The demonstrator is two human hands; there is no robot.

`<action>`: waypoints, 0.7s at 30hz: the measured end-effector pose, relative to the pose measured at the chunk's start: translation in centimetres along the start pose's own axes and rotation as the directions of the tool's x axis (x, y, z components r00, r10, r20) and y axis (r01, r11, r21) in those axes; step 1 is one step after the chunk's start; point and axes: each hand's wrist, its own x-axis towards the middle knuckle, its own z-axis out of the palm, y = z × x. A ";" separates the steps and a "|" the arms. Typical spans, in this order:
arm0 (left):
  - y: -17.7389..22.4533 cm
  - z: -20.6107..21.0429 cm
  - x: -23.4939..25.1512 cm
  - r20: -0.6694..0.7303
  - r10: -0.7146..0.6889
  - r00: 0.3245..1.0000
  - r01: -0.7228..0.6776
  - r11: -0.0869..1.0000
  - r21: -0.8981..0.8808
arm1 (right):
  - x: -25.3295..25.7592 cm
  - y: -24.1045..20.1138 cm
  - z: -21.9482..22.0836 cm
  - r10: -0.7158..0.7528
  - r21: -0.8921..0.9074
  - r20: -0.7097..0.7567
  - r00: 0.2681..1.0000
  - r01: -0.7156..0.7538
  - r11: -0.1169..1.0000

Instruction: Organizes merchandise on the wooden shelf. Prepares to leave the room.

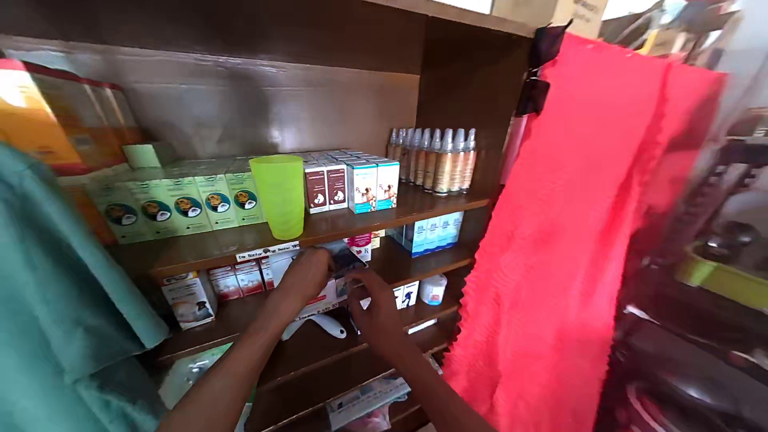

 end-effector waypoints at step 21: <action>3.5 -0.9 0.2 0.049 -0.278 0.959 0.269 0.953 0.139 | 0.4 2.9 4.4 -0.066 0.137 -0.162 0.985 0.089 0.987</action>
